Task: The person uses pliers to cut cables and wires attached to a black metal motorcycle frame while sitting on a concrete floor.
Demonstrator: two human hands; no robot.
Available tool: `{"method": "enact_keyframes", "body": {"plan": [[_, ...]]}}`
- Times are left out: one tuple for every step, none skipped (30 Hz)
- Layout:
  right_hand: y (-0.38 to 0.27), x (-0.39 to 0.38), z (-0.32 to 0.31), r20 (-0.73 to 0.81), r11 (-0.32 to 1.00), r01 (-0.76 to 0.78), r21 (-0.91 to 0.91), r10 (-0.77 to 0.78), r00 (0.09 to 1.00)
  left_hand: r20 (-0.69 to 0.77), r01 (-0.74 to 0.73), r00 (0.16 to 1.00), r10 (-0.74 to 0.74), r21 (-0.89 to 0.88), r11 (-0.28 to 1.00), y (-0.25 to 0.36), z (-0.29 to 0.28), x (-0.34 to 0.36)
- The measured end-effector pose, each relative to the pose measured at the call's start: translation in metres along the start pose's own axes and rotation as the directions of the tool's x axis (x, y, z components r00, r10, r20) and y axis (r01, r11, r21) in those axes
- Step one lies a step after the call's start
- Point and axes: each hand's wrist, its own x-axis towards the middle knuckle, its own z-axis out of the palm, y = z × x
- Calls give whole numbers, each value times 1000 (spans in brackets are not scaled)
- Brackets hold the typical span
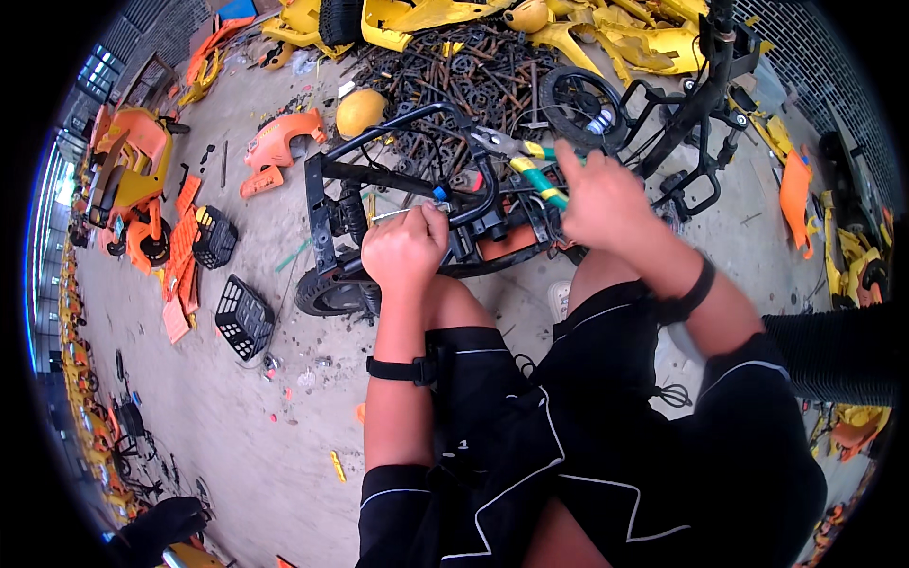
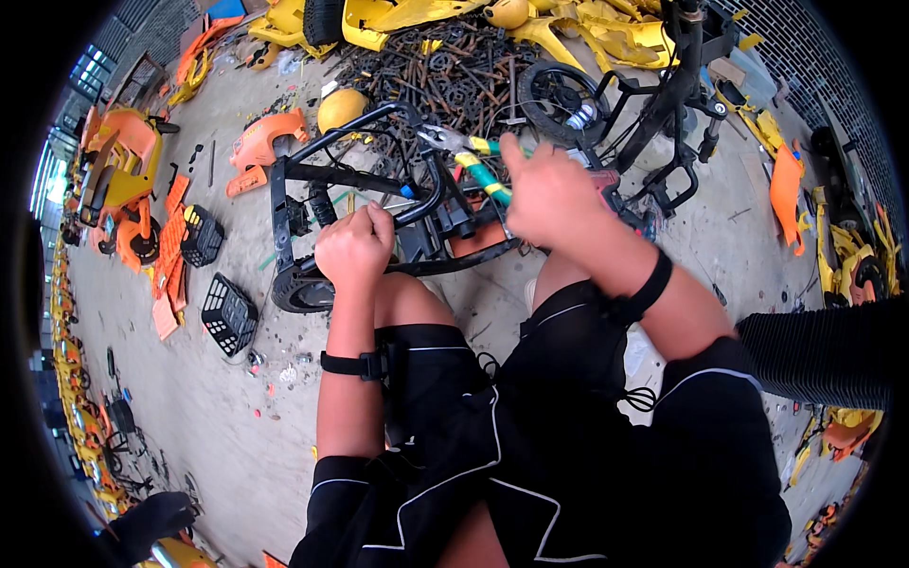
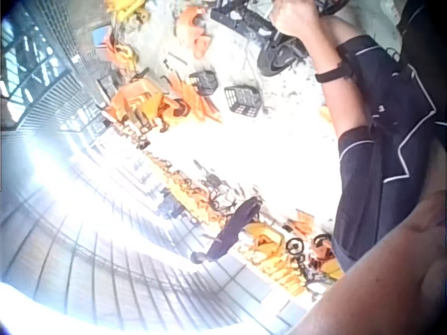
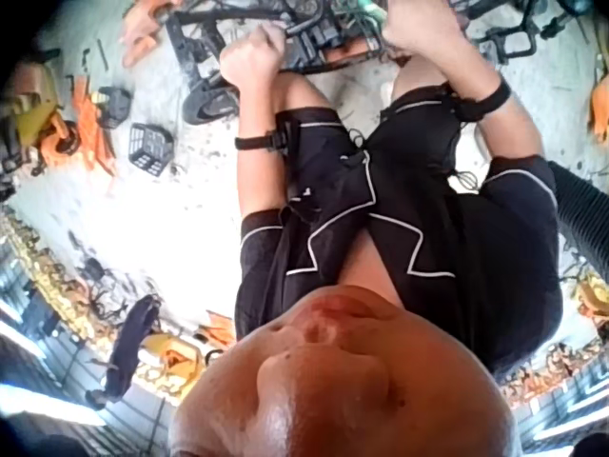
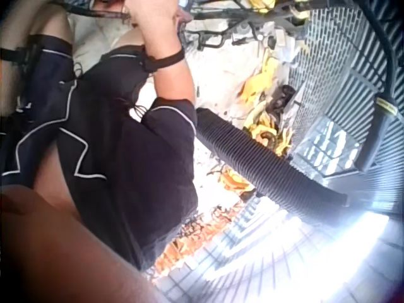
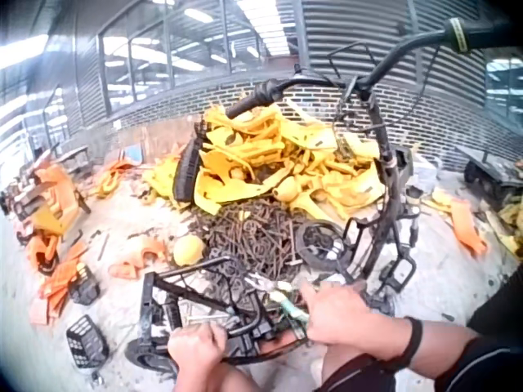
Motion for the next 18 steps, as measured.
{"method": "enact_keyframes", "body": {"plan": [[16, 10, 2, 18, 997, 72, 1, -72, 997, 16, -4, 1000, 4, 3, 1000, 0, -1, 0], [33, 20, 4, 37, 990, 142, 2, -142, 989, 32, -6, 999, 6, 3, 1000, 1, -1, 1], [45, 30, 3, 46, 981, 195, 3, -195, 980, 28, -6, 1000, 6, -9, 1000, 1, -1, 2], [54, 40, 1, 54, 969, 247, 6, -247, 968, 24, -5, 1000, 5, -21, 1000, 0, -1, 2], [59, 54, -3, 119, 962, 271, -19, -267, 956, 22, 2, 1000, -2, -21, 1000, 0, 0, 1], [67, 68, 2, 101, 944, 324, -62, -317, 943, 27, 17, 999, -17, -10, 1000, -1, -1, -1], [74, 88, 4, 133, 910, 405, -93, -392, 910, 33, 33, 999, -33, 2, 999, -2, -3, -3], [80, 111, 1, 164, 869, 480, -125, -459, 873, 33, 47, 998, -47, 9, 999, -3, -2, -1], [88, 129, -1, 173, 825, 549, -133, -526, 833, 38, 59, 998, -59, -2, 998, -2, -1, 0], [83, 150, -6, 235, 807, 584, -86, -553, 799, 45, 63, 997, -62, -7, 998, -2, 1, -1], [95, 173, 3, 180, 726, 682, -93, -661, 728, 44, 61, 997, -60, -25, 998, 0, 1, 1], [107, 199, 16, 121, 629, 770, -106, -760, 638, 43, 59, 997, -58, -36, 998, 1, 3, 3], [104, 217, 14, 144, 563, 813, -148, -801, 581, 48, 69, 997, -67, -30, 997, 1, 1, 4], [87, 231, 2, 222, 534, 827, -178, -797, 562, 45, 77, 996, -76, -19, 997, -1, 0, 2], [83, 249, 4, 200, 439, 879, -186, -859, 471, 45, 77, 996, -76, -29, 997, 0, 2, 2], [81, 272, 8, 179, 341, 919, -196, -909, 376, 45, 77, 996, -75, -40, 996, 1, 2, 3], [70, 293, 8, 171, 241, 944, -226, -944, 282, 61, 85, 995, -83, -36, 996, 1, 2, 3], [45, 307, -4, 189, 105, 971, -215, -971, 146, 75, 96, 993, -94, -26, 995, 0, 1, 1]]}}
